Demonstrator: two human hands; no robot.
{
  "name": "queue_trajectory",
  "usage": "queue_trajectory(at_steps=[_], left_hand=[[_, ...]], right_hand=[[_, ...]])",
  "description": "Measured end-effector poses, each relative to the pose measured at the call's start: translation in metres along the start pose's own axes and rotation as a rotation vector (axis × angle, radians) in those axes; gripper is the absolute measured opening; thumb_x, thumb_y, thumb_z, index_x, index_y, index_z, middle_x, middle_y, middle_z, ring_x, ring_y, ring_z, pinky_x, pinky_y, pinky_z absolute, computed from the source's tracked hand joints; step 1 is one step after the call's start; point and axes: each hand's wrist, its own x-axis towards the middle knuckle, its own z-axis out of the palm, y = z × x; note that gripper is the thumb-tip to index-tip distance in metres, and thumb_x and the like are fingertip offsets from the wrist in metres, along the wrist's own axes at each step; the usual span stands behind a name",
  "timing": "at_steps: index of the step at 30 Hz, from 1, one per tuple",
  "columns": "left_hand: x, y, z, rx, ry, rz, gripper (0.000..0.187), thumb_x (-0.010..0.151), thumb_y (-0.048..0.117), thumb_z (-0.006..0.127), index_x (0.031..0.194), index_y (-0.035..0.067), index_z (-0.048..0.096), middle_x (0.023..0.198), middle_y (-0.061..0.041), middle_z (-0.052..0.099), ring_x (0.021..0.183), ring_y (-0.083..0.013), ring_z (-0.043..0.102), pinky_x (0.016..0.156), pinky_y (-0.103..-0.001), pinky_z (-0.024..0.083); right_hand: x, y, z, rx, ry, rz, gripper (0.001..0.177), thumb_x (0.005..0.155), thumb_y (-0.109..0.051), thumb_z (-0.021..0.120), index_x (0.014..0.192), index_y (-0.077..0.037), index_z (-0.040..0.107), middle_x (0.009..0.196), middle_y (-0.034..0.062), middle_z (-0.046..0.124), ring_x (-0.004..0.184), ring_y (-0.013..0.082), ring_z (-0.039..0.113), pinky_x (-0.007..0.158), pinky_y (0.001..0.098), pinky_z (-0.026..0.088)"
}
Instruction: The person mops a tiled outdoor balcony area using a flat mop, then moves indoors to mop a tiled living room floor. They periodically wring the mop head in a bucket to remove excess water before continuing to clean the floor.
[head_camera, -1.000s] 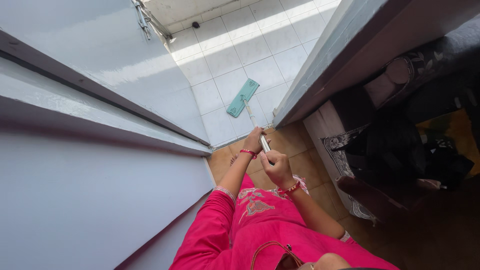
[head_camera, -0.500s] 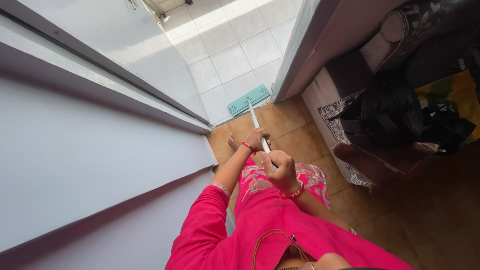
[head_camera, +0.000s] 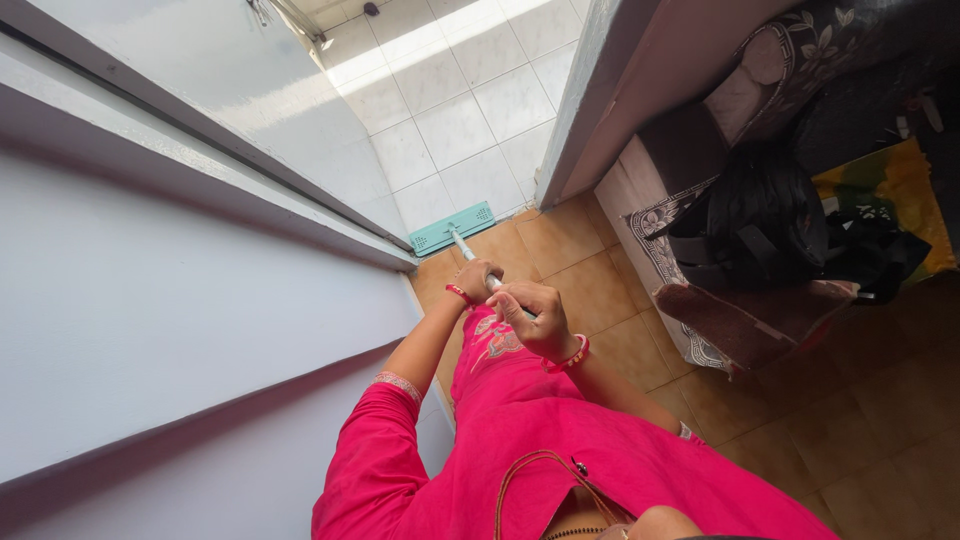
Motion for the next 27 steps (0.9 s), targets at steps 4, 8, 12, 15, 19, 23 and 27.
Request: queue_trajectory(at_steps=[4, 8, 12, 15, 19, 23, 27], left_hand=[[0.014, 0.007, 0.021, -0.079, 0.082, -0.004, 0.020, 0.070, 0.025, 0.078, 0.075, 0.009, 0.066, 0.081, -0.014, 0.067, 0.083, -0.0336, 0.067, 0.074, -0.044, 0.052], [0.044, 0.035, 0.056, -0.297, 0.382, 0.002, 0.024, 0.078, 0.020, 0.080, 0.073, 0.009, 0.060, 0.087, -0.010, 0.070, 0.107, -0.0340, 0.062, 0.092, -0.043, 0.050], [0.062, 0.058, 0.071, -0.438, 0.576, 0.150, 0.028, 0.074, 0.011, 0.082, 0.072, 0.009, 0.055, 0.096, -0.007, 0.072, 0.127, -0.0361, 0.055, 0.110, -0.048, 0.042], [0.083, 0.067, 0.074, -0.475, 0.627, 0.203, 0.027, 0.075, 0.012, 0.080, 0.073, 0.009, 0.053, 0.097, -0.009, 0.072, 0.125, -0.0365, 0.057, 0.108, -0.047, 0.043], [0.082, 0.057, 0.068, -0.229, 0.251, -0.041, 0.027, 0.083, 0.025, 0.078, 0.071, 0.009, 0.059, 0.079, -0.013, 0.064, 0.089, -0.0350, 0.064, 0.082, -0.045, 0.052], [0.060, 0.043, 0.073, -0.120, 0.174, 0.143, 0.018, 0.072, 0.026, 0.077, 0.066, 0.012, 0.066, 0.071, -0.013, 0.063, 0.076, -0.0344, 0.064, 0.071, -0.046, 0.052], [0.037, 0.030, 0.079, -0.088, 0.157, 0.165, 0.018, 0.071, 0.026, 0.076, 0.066, 0.011, 0.066, 0.071, -0.012, 0.064, 0.077, -0.0337, 0.065, 0.073, -0.045, 0.054]], right_hand=[[-0.001, 0.016, -0.020, 0.068, -0.109, 0.224, 0.044, 0.105, -0.016, 0.059, 0.063, -0.001, 0.060, 0.054, 0.0037, 0.057, 0.048, 0.0098, 0.053, 0.048, 0.0296, 0.040], [-0.004, 0.012, -0.046, -0.173, -0.051, 0.315, 0.042, 0.102, -0.017, 0.063, 0.064, 0.001, 0.062, 0.050, 0.0049, 0.053, 0.046, 0.0095, 0.046, 0.045, 0.0308, 0.035], [-0.001, -0.002, -0.055, -0.262, -0.061, 0.201, 0.031, 0.101, -0.016, 0.064, 0.076, 0.003, 0.068, 0.058, 0.0073, 0.056, 0.049, 0.0102, 0.050, 0.048, 0.0313, 0.039], [0.003, -0.001, -0.052, -0.354, -0.078, 0.143, 0.028, 0.100, -0.015, 0.066, 0.078, 0.003, 0.070, 0.062, 0.0105, 0.058, 0.050, 0.0140, 0.051, 0.050, 0.0328, 0.039], [-0.013, 0.005, -0.054, -0.269, -0.016, 0.360, 0.033, 0.100, -0.016, 0.063, 0.073, 0.002, 0.067, 0.054, 0.0071, 0.057, 0.046, 0.0156, 0.054, 0.048, 0.0327, 0.039], [-0.042, 0.010, -0.049, -0.189, -0.017, 0.214, 0.037, 0.104, -0.016, 0.060, 0.071, 0.001, 0.062, 0.060, 0.0059, 0.059, 0.051, 0.0140, 0.058, 0.052, 0.0300, 0.043], [-0.052, 0.013, -0.041, -0.107, -0.028, 0.142, 0.037, 0.107, -0.015, 0.056, 0.074, 0.002, 0.061, 0.064, 0.0067, 0.059, 0.057, 0.0161, 0.058, 0.058, 0.0301, 0.048]])
